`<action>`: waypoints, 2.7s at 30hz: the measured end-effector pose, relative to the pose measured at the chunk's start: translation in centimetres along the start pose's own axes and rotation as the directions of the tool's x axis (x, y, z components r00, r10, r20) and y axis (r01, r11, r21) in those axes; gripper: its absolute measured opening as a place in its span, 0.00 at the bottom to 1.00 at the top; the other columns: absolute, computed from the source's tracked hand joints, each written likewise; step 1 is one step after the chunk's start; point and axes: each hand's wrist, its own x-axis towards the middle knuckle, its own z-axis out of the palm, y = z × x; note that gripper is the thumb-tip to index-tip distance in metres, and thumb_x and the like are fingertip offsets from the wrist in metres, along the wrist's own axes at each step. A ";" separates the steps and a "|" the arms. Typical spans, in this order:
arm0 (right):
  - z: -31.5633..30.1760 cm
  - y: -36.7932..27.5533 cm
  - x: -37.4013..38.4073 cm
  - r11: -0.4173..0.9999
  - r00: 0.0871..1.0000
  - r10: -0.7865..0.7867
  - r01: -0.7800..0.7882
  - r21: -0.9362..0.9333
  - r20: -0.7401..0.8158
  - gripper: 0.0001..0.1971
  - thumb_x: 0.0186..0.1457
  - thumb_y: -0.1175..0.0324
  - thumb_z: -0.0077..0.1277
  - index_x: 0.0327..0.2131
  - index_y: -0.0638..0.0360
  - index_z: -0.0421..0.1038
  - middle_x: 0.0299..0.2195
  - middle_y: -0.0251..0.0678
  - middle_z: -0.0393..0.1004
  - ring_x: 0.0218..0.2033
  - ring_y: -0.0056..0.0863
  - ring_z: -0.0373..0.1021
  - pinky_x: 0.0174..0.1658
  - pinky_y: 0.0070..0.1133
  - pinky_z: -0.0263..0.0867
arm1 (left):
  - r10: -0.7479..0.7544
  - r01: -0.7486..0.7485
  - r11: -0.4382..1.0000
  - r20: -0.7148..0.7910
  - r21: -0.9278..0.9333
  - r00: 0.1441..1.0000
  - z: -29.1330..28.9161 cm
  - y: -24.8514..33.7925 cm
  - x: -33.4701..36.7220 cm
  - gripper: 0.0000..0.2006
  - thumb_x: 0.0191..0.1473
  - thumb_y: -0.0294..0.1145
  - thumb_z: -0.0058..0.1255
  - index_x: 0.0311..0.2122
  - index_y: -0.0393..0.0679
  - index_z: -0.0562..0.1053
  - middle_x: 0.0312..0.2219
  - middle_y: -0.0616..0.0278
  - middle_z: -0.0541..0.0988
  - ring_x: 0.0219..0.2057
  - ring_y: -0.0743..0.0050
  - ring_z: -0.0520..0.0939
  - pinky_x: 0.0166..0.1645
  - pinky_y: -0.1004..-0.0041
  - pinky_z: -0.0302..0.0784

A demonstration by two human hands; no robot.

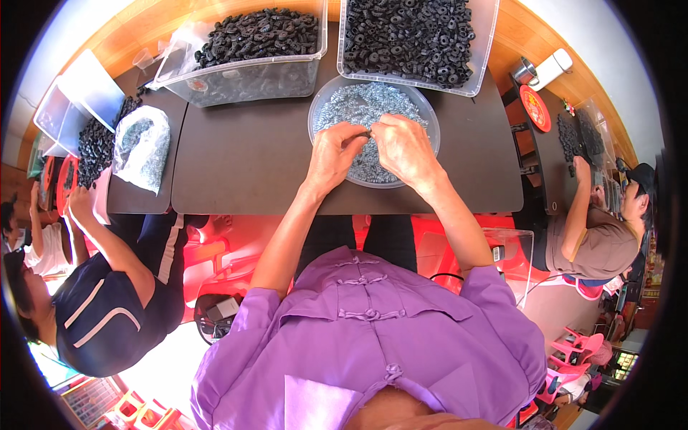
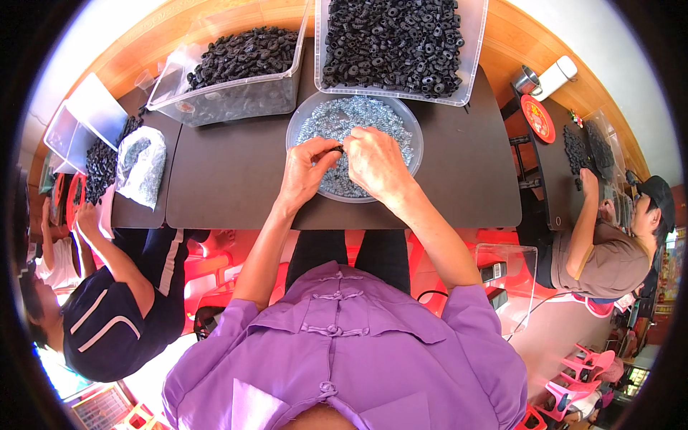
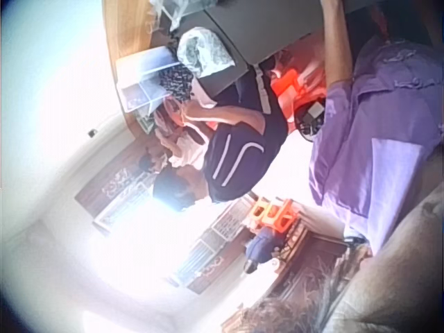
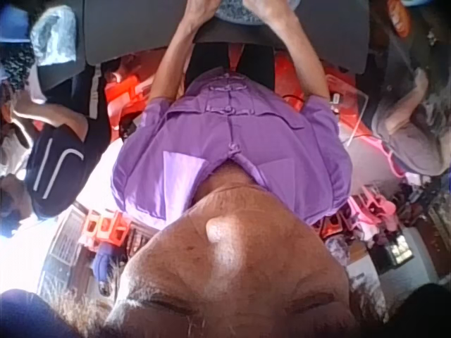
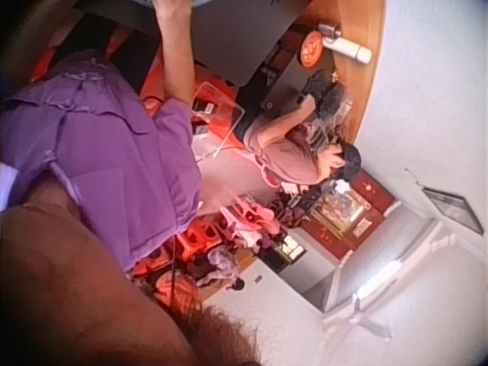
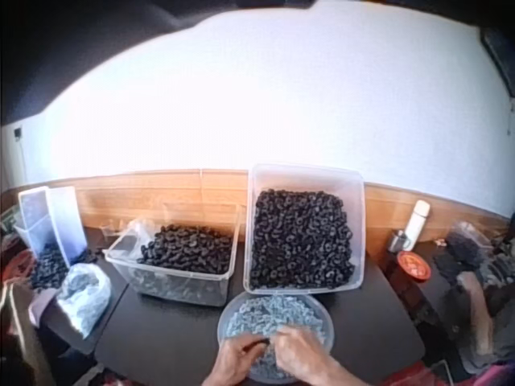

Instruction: The person assembles small components by picking black rubber parts from a bin, taking metal pieces from a dish, and inserting the metal pieces into the black parts by hand.

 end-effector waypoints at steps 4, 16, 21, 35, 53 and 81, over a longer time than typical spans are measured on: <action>0.6 -0.3 -0.1 0.997 0.996 -0.030 0.024 -0.070 -0.080 0.02 0.42 0.79 0.50 0.20 0.62 0.68 0.20 0.39 0.67 0.28 0.38 0.69 0.30 0.33 0.66 | 0.004 -0.003 0.999 -0.030 0.036 1.000 0.1 0.1 0.0 0.08 0.48 0.24 0.53 0.35 0.35 0.76 0.24 0.52 0.77 0.24 0.61 0.78 0.31 0.69 0.72; -0.8 0.7 0.7 0.977 0.995 0.048 -0.065 0.201 0.090 0.07 0.48 0.75 0.48 0.19 0.65 0.70 0.21 0.46 0.70 0.25 0.49 0.69 0.30 0.37 0.66 | -0.078 0.096 0.977 0.102 -0.191 0.992 -0.7 -0.8 0.2 0.08 0.50 0.22 0.53 0.37 0.33 0.76 0.26 0.58 0.79 0.26 0.76 0.80 0.30 0.76 0.73; -0.4 0.6 0.5 0.990 0.993 0.065 -0.077 0.116 0.101 0.06 0.45 0.74 0.49 0.18 0.64 0.71 0.21 0.45 0.70 0.25 0.48 0.70 0.31 0.36 0.68 | -0.076 0.083 0.992 0.074 -0.095 0.994 -0.5 -0.1 0.2 0.08 0.49 0.23 0.53 0.36 0.33 0.77 0.25 0.57 0.79 0.24 0.75 0.80 0.29 0.75 0.73; 1.4 -0.8 0.0 0.991 1.000 0.003 -0.007 -0.134 -0.029 0.12 0.39 0.78 0.53 0.32 0.68 0.67 0.33 0.42 0.67 0.38 0.38 0.67 0.35 0.29 0.71 | -0.178 0.172 0.980 -0.054 -0.101 0.983 0.3 0.8 0.8 0.09 0.49 0.26 0.52 0.35 0.31 0.75 0.21 0.53 0.79 0.22 0.75 0.80 0.29 0.74 0.74; 2.7 -0.2 -0.2 0.987 0.990 -0.051 0.030 -0.160 -0.130 0.13 0.41 0.77 0.54 0.33 0.68 0.66 0.32 0.40 0.65 0.35 0.36 0.66 0.32 0.26 0.71 | -0.182 0.184 0.982 0.055 -0.029 0.982 0.4 0.8 1.8 0.09 0.53 0.27 0.48 0.31 0.30 0.76 0.18 0.64 0.76 0.16 0.83 0.72 0.21 0.79 0.68; -0.9 -1.1 -2.5 0.931 0.767 0.342 -0.198 0.306 -0.543 0.18 0.47 0.77 0.58 0.44 0.63 0.71 0.24 0.39 0.71 0.24 0.30 0.70 0.30 0.24 0.66 | 0.268 0.028 0.818 -0.423 0.575 0.866 -14.2 6.6 12.1 0.19 0.49 0.33 0.55 0.46 0.35 0.74 0.25 0.58 0.81 0.17 0.81 0.76 0.24 0.80 0.71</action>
